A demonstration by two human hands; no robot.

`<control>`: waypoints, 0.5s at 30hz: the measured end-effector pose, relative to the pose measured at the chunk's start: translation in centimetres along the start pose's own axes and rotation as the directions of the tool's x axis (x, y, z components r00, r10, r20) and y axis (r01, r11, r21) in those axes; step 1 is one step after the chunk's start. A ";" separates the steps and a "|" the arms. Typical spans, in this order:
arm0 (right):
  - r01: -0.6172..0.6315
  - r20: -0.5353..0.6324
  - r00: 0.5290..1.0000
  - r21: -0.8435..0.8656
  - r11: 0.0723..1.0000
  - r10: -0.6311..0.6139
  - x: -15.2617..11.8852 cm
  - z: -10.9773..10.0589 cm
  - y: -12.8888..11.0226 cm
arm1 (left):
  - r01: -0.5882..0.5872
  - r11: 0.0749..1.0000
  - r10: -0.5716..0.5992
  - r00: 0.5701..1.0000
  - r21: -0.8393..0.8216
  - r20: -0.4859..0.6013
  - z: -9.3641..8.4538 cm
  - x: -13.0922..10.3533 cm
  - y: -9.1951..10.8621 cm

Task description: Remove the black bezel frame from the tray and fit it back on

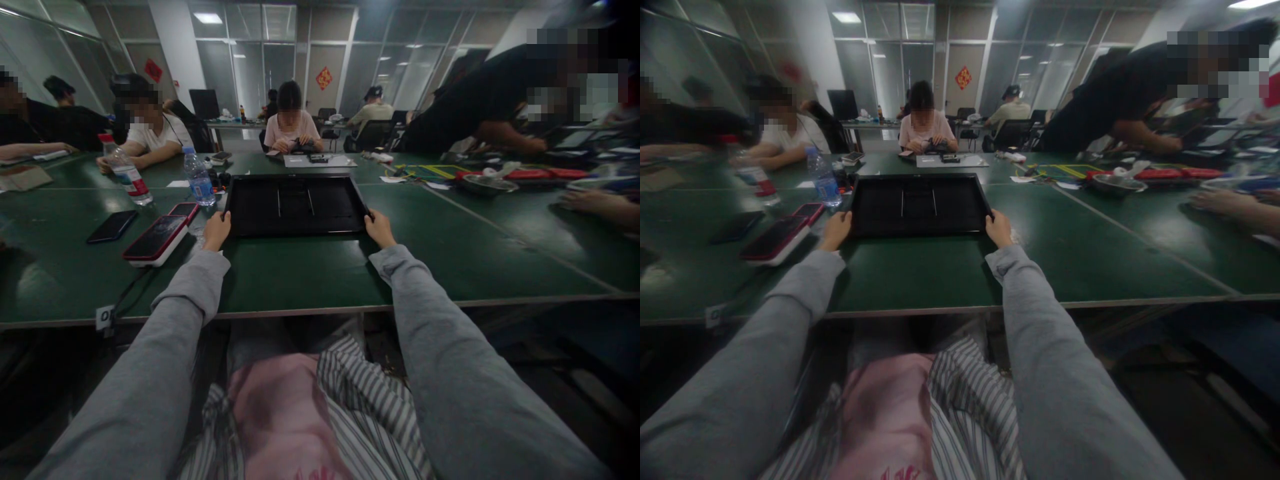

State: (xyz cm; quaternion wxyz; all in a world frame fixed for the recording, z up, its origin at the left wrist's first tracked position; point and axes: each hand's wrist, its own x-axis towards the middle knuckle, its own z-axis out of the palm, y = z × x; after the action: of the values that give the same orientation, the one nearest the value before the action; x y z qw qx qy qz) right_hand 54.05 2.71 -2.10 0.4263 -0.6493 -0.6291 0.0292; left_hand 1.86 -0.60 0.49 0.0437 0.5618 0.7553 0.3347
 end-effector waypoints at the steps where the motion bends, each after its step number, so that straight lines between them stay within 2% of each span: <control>1: 0.003 -0.001 1.000 -0.013 1.000 -0.003 0.0 0.0 -0.1 | -0.018 1.000 0.019 0.999 0.009 -0.027 -0.1 -0.2 0.2; 4: -0.011 0.003 1.000 -0.054 0.999 0.011 -0.1 0.0 -0.3 | -0.081 0.995 0.087 0.990 0.058 -0.115 -0.6 -1.1 1.0; 6: -0.034 0.009 0.999 -0.073 0.997 0.035 -0.1 0.0 -0.5 | -0.132 0.988 0.143 0.980 0.085 -0.137 -1.1 -1.8 1.8; 9: -0.076 0.006 0.997 -0.105 0.992 0.077 -0.3 -0.2 -1.0 | -0.264 0.961 0.272 0.957 0.081 -0.102 -1.9 -2.9 2.9; 12: -0.091 -0.017 0.996 -0.116 0.989 0.089 -0.7 -0.6 -1.6 | -0.349 0.934 0.353 0.935 0.078 -0.043 -2.4 -3.5 3.5; 15: -0.022 -0.059 0.998 -0.127 0.992 0.015 -1.4 -1.1 -2.4 | -0.396 0.914 0.399 0.917 0.089 -0.017 -2.5 -3.7 3.7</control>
State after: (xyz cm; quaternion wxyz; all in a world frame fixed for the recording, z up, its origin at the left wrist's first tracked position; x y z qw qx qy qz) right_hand 52.51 0.62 -0.72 0.4016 -0.6817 -0.6110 -0.0258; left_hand 5.14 -4.48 3.29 -0.0620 0.6990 0.6393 0.3144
